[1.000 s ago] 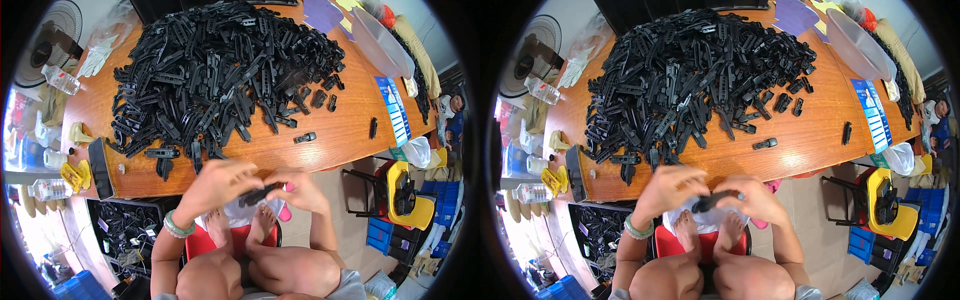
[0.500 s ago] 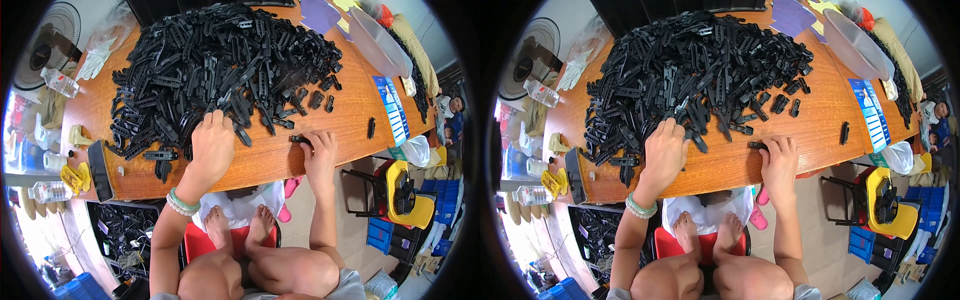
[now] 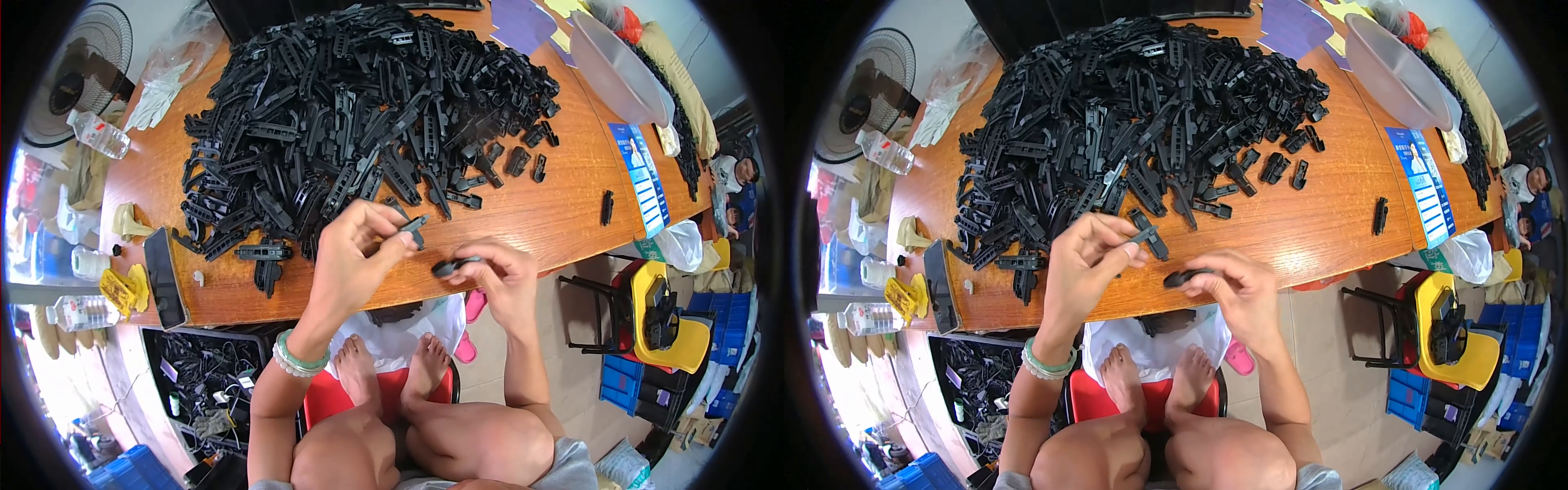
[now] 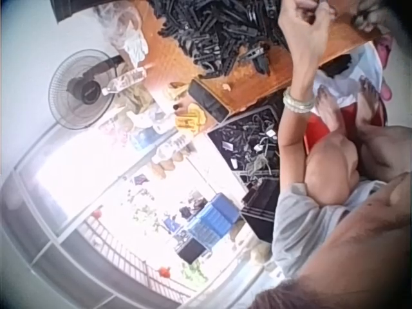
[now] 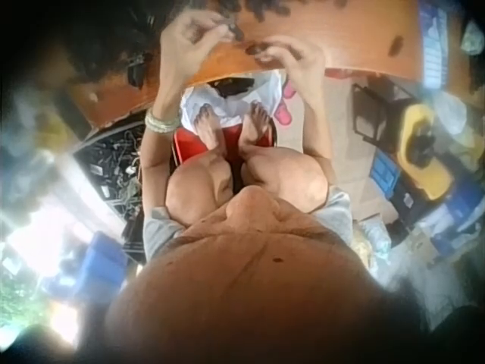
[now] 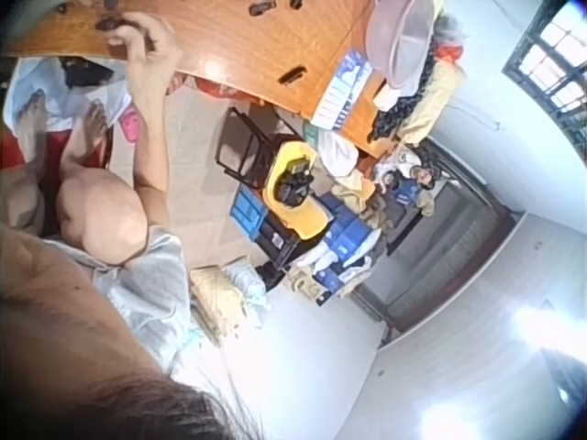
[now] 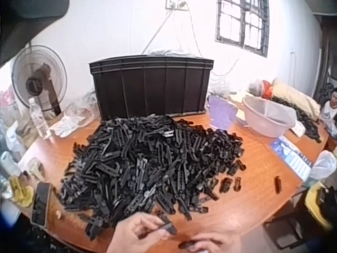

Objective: The person repeatedly picks up plastic components from a pile on the table and assembles them together by hand.

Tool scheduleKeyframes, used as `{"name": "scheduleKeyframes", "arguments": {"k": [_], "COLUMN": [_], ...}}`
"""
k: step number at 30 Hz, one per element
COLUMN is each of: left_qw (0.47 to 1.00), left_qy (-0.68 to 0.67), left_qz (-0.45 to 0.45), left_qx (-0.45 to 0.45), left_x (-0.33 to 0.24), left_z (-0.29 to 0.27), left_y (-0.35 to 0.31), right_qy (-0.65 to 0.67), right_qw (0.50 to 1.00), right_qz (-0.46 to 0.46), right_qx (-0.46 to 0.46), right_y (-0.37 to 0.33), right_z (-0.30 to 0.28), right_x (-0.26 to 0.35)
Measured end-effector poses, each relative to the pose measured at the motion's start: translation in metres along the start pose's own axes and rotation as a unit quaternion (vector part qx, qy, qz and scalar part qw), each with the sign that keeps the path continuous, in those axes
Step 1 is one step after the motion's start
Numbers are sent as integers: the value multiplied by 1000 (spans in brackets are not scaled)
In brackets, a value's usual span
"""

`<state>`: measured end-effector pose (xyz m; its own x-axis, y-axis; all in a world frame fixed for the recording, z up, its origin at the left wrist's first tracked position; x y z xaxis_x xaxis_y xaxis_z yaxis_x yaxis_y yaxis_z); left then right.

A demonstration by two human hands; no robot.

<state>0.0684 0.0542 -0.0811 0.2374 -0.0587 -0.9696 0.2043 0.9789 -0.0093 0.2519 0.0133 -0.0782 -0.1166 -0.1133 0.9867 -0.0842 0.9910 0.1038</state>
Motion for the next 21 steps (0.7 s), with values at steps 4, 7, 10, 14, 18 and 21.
{"name": "scheduleKeyframes", "arguments": {"k": [4,7,10,14,18,21], "left_qw": [994,989,988,960,950,938], "left_qy": [5,57,14,214,249,274], "left_qz": [-69,-85,-78,34,131,151], "left_qx": [83,106,136,176,136,148], "left_x": [10,6,3,-14,-23,-23], "left_z": [15,23,31,35,39,35], "left_y": [-11,-19,-24,-37,-40,-40], "right_qy": [78,7,-90,-53,37,-160], "right_qw": [996,997,986,984,988,966], "right_qz": [1,-65,-134,-152,-124,-191], "right_qx": [51,28,-28,-78,-82,-76], "right_y": [-8,-10,-13,-21,-23,-21], "right_z": [23,22,19,15,15,14], "right_x": [7,14,21,23,16,30]}}
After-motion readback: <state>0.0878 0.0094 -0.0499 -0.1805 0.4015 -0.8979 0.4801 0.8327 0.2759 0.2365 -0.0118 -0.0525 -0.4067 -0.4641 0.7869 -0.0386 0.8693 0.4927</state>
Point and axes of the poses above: each hand's wrist, its own y-axis towards the middle knuckle, its own z-axis out of the palm, x = y × z, the point moved 7 cm from there along y, towards the middle knuckle, and after that the axes turned 4 degrees about x, right-handed, at the moved point
